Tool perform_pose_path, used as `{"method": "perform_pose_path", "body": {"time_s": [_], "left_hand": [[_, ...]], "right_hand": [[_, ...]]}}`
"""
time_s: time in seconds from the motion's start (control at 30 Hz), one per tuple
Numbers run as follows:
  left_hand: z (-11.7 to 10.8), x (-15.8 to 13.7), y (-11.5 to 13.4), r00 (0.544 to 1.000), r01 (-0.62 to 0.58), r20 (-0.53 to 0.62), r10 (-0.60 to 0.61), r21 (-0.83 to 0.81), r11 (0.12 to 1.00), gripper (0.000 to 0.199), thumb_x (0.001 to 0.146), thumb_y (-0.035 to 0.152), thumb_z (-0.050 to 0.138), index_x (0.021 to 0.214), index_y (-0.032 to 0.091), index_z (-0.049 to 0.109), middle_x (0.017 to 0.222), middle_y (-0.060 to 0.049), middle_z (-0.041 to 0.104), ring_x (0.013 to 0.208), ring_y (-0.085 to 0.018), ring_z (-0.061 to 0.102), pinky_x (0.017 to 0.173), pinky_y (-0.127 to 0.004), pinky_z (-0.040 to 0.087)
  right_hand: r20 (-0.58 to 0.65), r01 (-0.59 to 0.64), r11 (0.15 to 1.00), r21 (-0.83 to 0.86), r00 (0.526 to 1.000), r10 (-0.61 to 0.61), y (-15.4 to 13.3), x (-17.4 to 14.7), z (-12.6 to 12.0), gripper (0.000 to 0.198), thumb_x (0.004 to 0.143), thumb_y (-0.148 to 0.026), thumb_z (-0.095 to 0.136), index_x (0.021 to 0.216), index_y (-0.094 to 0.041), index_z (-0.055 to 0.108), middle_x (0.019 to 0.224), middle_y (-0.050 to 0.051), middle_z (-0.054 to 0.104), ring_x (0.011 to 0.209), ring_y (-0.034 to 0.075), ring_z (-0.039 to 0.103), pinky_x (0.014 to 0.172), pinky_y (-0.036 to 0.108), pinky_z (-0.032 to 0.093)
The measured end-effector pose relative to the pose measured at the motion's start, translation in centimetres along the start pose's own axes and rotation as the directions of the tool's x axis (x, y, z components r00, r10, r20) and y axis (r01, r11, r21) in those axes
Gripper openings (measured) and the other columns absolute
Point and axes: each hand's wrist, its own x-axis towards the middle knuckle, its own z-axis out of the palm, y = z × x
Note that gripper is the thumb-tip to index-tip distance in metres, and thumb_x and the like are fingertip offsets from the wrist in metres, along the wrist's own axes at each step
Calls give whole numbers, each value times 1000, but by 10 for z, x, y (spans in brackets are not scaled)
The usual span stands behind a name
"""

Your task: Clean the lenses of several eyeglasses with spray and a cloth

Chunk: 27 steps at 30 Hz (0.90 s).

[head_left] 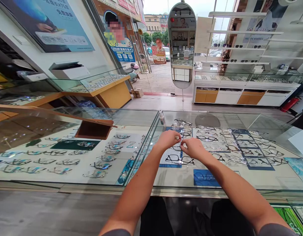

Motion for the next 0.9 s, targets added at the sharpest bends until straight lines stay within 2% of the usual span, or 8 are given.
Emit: {"method": "perform_pose_path", "body": {"time_s": [0.17, 0.3, 0.43, 0.5, 0.57, 0.73, 0.8, 0.9], "left_hand": [[4, 1, -4, 995, -71, -70, 68, -43, 997, 9, 78, 31, 73, 74, 29, 80, 65, -4, 71, 68, -25, 67, 56, -29, 35], [-5, -1, -2, 992, -93, -87, 87, -66, 993, 11, 80, 34, 73, 75, 28, 80, 65, -4, 71, 63, -24, 64, 58, -29, 35], [-19, -8, 6, 984, -103, -164, 75, -172, 980, 17, 86, 38, 69, 82, 26, 80, 79, -5, 76, 72, -24, 67, 65, -30, 41], [-23, -11, 11, 962, -151, -258, 85, -249, 957, 21, 88, 41, 67, 84, 25, 79, 88, -6, 76, 79, -24, 68, 69, -31, 45], [-25, -12, 15, 926, -217, -367, 94, -311, 925, 23, 88, 42, 66, 84, 23, 78, 93, -7, 74, 85, -24, 68, 74, -32, 48], [-25, -10, 27, 781, -361, -621, 64, -366, 858, 20, 86, 39, 68, 81, 20, 74, 99, -8, 72, 97, -25, 68, 91, -38, 52], [-26, -9, 35, 762, -391, -647, 36, -415, 822, 20, 86, 38, 68, 79, 20, 72, 97, -8, 73, 96, -24, 68, 92, -39, 52], [-27, -3, 50, 779, -394, -626, -32, -529, 751, 21, 83, 40, 70, 78, 20, 70, 98, -8, 75, 95, -24, 68, 89, -37, 54]], "right_hand": [[-155, -9, 991, 132, 987, 29, 10, 4, -2, 38, 103, -52, 54, 110, -25, 79, 78, 5, 78, 79, 22, 70, 65, 29, 35], [-318, -8, 957, 289, 943, 104, 25, 6, -13, 43, 103, -53, 49, 95, -22, 77, 60, 0, 62, 62, 18, 57, 61, 29, 30], [-508, 45, 899, 436, 837, 205, 45, 0, -32, 41, 97, -53, 50, 86, -21, 73, 53, -5, 42, 55, 16, 45, 61, 29, 30], [-606, 67, 887, 458, 754, 255, 54, -4, -42, 36, 91, -53, 56, 84, -21, 71, 58, -4, 42, 58, 16, 44, 62, 29, 31], [-634, 71, 866, 495, 711, 304, 61, -8, -50, 32, 88, -51, 58, 79, -22, 68, 58, -5, 41, 58, 15, 41, 62, 29, 31], [-607, 175, 761, 625, 722, 332, 63, -14, -64, 38, 89, -47, 54, 59, -23, 57, 48, -6, 30, 53, 13, 29, 60, 31, 32], [-617, 231, 737, 635, 725, 305, 58, -16, -68, 42, 90, -48, 52, 57, -23, 57, 49, -5, 30, 53, 13, 29, 59, 31, 30], [-598, 272, 725, 633, 766, 235, 52, -18, -66, 44, 90, -52, 52, 57, -23, 55, 50, -5, 32, 53, 13, 29, 58, 31, 27]]}}
